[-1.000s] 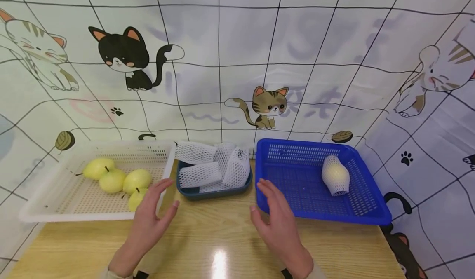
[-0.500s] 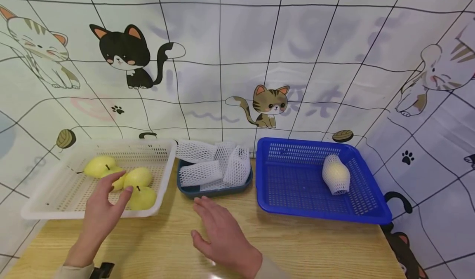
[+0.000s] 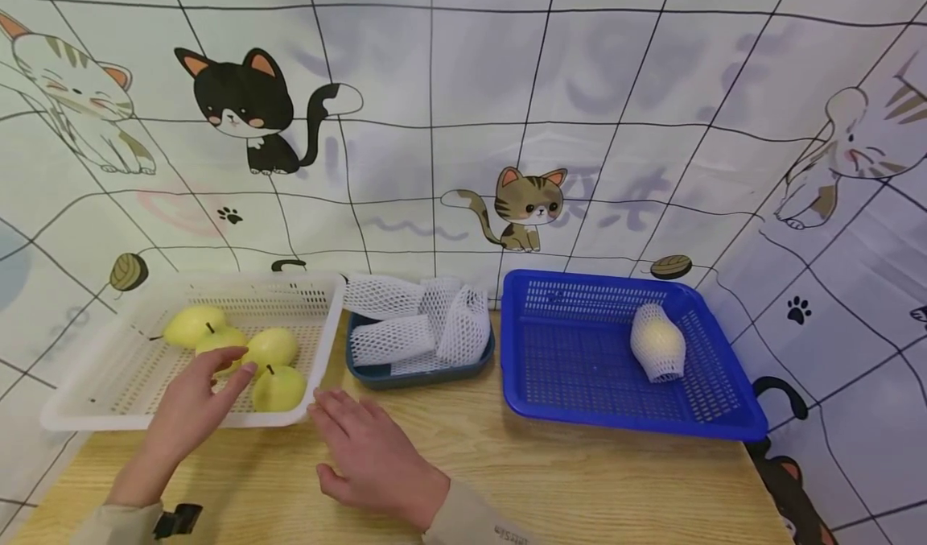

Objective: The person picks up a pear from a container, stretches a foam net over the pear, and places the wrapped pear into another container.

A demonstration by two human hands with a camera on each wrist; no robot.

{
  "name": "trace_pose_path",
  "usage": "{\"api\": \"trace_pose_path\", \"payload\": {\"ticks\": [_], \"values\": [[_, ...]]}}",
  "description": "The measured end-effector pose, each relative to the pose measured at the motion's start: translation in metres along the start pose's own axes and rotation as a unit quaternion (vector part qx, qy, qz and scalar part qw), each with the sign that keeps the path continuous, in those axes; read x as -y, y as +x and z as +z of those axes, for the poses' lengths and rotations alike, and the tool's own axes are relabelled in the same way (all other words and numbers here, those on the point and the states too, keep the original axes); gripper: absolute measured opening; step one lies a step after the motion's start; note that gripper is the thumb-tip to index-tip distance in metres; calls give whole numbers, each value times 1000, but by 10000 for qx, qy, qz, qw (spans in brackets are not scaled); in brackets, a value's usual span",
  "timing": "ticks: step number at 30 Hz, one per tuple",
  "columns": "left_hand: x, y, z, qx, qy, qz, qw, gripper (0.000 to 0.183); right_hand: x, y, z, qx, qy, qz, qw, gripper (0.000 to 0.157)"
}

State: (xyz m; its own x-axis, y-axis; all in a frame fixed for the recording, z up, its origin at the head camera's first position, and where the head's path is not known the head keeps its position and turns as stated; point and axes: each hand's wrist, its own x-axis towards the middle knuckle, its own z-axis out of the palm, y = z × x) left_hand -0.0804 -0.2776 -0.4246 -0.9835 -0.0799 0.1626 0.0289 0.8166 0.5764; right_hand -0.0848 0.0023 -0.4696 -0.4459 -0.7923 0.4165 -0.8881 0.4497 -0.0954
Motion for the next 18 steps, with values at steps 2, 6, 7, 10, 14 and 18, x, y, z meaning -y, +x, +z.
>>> {"api": "trace_pose_path", "payload": {"ticks": [2,6,7,10,14,18], "values": [[2,3,-1,126,44,-25,9999,53,2,3,5,219,-153,15,9996,73],[2,7,-1,378,79,-134,9992,56,6,6,12,599,-324,70,9977,76],[2,8,-1,450,101,-166,9988,58,6,7,13,680,-363,77,9970,77],[2,12,1,693,202,-260,9971,64,8,9,16,814,-484,87,9955,77],[2,17,5,950,321,-281,9946,70,10,11,16,898,-592,118,9941,76],[2,22,9,1107,426,-217,9927,73,11,10,15,959,-596,156,9935,76]]}}
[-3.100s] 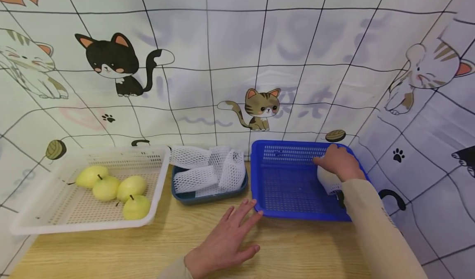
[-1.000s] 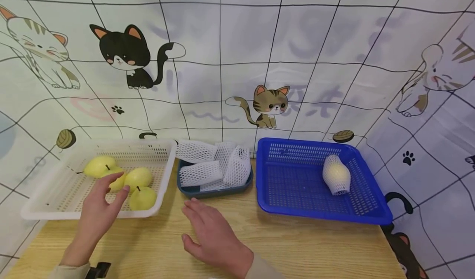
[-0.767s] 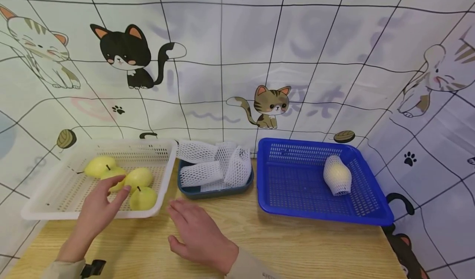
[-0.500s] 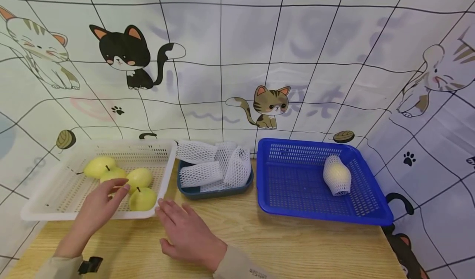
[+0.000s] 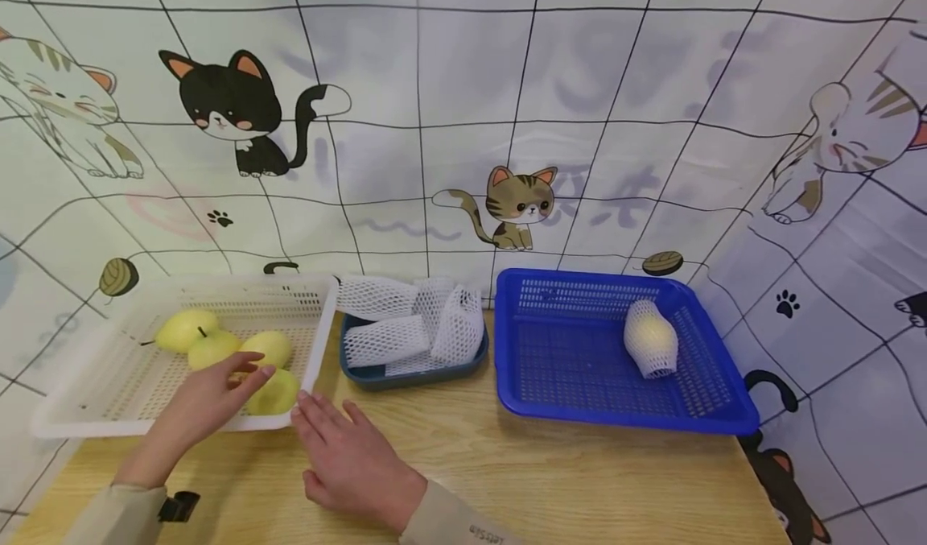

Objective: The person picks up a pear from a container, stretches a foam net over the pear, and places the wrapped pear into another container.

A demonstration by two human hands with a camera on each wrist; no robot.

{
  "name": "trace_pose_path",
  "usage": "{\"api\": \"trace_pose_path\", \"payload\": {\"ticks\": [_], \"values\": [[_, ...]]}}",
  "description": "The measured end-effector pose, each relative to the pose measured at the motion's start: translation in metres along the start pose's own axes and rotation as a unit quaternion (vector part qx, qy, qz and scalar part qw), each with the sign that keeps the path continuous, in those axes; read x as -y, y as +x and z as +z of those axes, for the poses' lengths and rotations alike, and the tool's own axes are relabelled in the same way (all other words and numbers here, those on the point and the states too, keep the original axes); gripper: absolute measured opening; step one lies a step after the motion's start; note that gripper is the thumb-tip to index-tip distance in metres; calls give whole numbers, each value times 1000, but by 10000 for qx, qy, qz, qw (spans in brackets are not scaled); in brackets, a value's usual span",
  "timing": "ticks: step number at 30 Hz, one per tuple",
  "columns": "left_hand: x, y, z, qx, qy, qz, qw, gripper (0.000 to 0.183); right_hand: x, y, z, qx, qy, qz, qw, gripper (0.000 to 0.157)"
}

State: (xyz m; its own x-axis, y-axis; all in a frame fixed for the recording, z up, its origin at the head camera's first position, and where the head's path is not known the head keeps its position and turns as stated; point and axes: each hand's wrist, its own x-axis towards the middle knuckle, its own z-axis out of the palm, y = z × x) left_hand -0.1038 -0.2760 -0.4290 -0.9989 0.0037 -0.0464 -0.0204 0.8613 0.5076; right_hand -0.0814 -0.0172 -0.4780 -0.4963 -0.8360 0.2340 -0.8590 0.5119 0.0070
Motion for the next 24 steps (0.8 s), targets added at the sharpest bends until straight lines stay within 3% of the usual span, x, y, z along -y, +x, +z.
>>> {"api": "trace_pose_path", "payload": {"ticks": [11,19,24], "values": [[1,15,0,530,332,242,9978,74,1,0,-2,43,-47,32,10000,75],[7,20,-1,1166,101,734,9904,73,2,1,0,-32,-84,13,10000,75],[7,25,1,1289,116,823,9882,74,2,0,0,-53,-82,42,9999,74]]}}
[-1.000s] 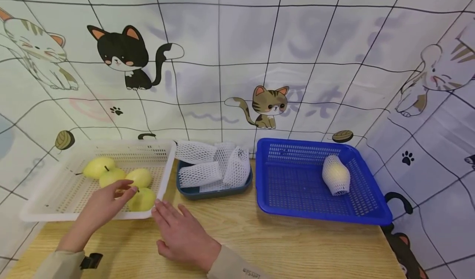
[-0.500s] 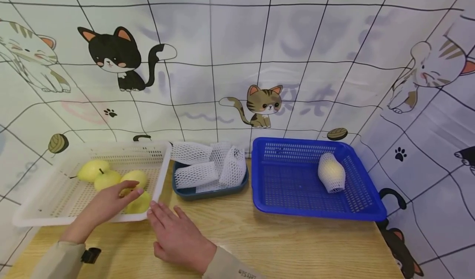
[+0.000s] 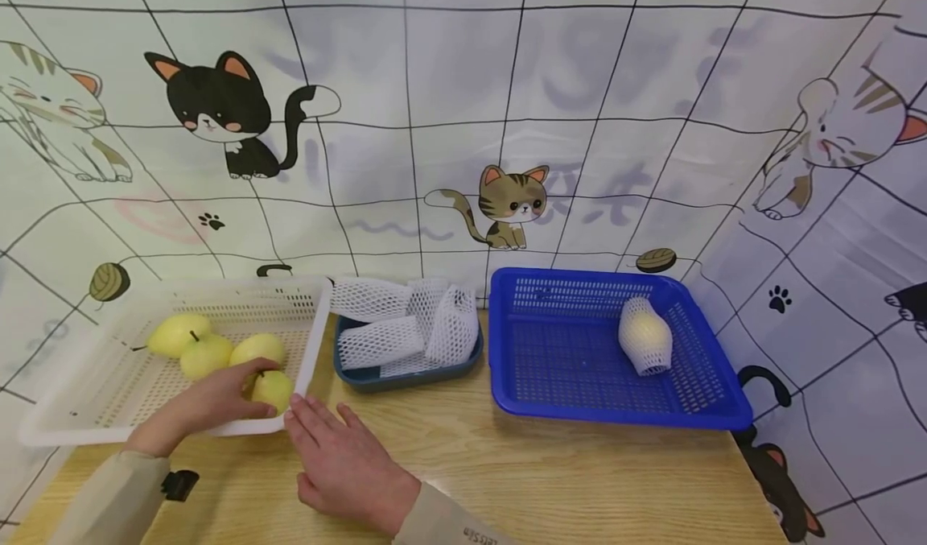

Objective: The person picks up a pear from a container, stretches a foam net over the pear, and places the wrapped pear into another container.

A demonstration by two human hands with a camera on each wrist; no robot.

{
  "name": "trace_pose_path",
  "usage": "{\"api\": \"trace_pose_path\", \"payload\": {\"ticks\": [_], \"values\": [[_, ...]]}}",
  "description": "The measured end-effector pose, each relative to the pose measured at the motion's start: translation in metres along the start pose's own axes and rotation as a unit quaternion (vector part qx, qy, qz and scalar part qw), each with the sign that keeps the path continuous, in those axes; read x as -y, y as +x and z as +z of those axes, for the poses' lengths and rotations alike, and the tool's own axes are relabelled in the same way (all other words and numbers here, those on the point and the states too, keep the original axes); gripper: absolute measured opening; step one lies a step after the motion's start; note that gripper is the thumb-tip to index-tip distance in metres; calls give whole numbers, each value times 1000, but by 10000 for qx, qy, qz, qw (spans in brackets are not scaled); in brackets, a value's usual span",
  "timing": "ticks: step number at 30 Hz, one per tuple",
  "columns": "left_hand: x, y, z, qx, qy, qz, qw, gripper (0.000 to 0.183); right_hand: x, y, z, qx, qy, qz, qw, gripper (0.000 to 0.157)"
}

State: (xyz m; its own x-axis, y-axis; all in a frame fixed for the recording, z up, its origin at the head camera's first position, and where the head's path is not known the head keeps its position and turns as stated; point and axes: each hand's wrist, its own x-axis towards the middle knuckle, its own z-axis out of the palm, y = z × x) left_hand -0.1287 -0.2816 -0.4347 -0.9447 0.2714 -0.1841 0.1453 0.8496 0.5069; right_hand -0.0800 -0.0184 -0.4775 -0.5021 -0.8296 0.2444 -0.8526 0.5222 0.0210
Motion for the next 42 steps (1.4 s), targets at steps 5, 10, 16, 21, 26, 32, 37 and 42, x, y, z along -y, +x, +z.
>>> {"api": "trace_pose_path", "payload": {"ticks": [5,10,16,21,26,32,37,42], "values": [[1,3,1,43,55,-39,10000,75,0,0,0,27,33,5,10000,74],[0,3,1,10,70,-42,10000,73,0,1,-2,65,110,-9,9999,75],[-1,1,0,-141,-8,-60,9999,71,-2,2,-3,-22,150,-25,9999,74],[-1,-3,1,-449,53,-49,9990,71,-2,2,-2,-90,146,-13,9999,72],[-4,-6,-1,-704,73,-116,9974,73,-2,2,-2,-132,235,-4,9996,72],[-12,-12,-7,-1122,47,-146,9936,74,-3,-1,-1,-220,694,154,9972,75],[-19,-16,-9,-1483,78,-139,9888,74,-12,-11,-3,-730,1069,184,9914,75],[-27,-21,-12,-1851,70,-72,9827,70,-25,-26,-10,-1032,1443,313,9836,70]]}}
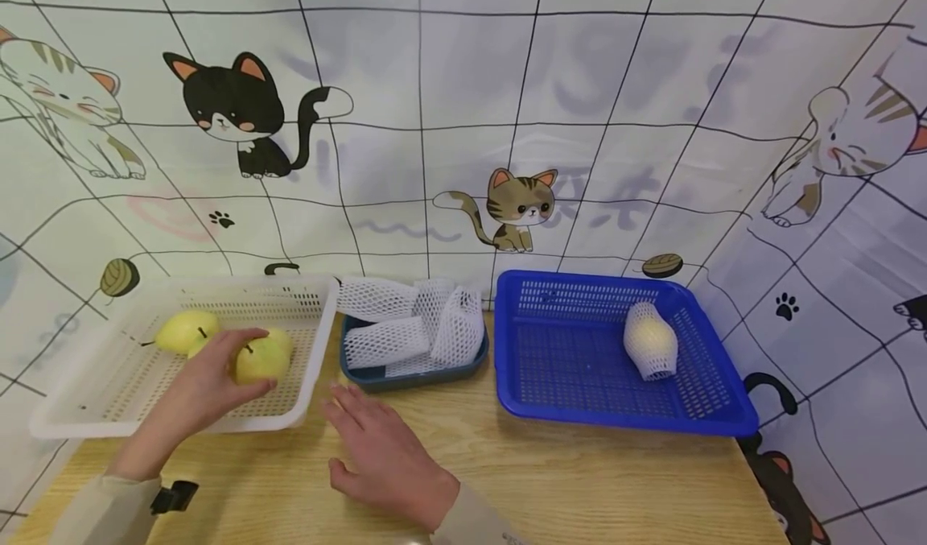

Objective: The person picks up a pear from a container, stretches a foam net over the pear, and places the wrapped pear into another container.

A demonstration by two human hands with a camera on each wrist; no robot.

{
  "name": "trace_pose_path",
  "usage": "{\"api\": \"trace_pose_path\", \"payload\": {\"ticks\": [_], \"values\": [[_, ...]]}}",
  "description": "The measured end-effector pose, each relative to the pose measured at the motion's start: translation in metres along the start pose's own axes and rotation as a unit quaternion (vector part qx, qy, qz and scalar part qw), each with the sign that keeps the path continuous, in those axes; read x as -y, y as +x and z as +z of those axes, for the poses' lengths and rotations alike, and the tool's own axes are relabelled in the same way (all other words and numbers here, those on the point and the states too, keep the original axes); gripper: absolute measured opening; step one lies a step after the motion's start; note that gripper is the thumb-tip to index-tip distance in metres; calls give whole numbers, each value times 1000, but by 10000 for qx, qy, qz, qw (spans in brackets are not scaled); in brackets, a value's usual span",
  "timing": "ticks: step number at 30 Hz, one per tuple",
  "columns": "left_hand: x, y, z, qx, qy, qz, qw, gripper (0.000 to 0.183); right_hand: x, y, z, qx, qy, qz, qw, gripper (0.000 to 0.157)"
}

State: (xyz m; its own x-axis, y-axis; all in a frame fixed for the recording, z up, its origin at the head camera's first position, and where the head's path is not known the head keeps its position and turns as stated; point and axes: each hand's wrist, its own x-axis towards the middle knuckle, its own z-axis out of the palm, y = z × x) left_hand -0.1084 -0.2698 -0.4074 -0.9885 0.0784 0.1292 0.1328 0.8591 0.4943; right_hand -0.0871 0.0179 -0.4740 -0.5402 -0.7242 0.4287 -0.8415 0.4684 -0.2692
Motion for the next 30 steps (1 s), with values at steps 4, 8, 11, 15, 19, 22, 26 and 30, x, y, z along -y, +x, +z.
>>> {"api": "trace_pose_path", "payload": {"ticks": [4,8,11,15,19,22,26,30], "values": [[-11,-4,-2,-294,-103,133,9994,70,-10,-11,-11,-18,237,250,9994,66],[-23,-6,-2,-514,-227,261,9981,70,-20,-21,-23,-136,521,581,9969,64],[-32,-7,0,-669,-307,388,9965,69,-27,-28,-32,-240,768,906,9926,63],[-44,-7,4,-858,-419,659,9932,66,-35,-37,-43,-482,958,1270,9861,61],[-55,-8,9,-945,-546,930,9897,65,-43,-44,-53,-833,906,1438,9819,61],[-62,-9,14,-932,-625,1074,9879,68,-47,-49,-59,-977,920,1571,9784,62],[-71,-11,23,-827,-748,1153,9871,74,-51,-54,-64,-1045,892,1686,9761,63],[-80,-13,39,-681,-907,1288,9852,74,-55,-56,-65,-1202,710,1638,9766,66]]}}
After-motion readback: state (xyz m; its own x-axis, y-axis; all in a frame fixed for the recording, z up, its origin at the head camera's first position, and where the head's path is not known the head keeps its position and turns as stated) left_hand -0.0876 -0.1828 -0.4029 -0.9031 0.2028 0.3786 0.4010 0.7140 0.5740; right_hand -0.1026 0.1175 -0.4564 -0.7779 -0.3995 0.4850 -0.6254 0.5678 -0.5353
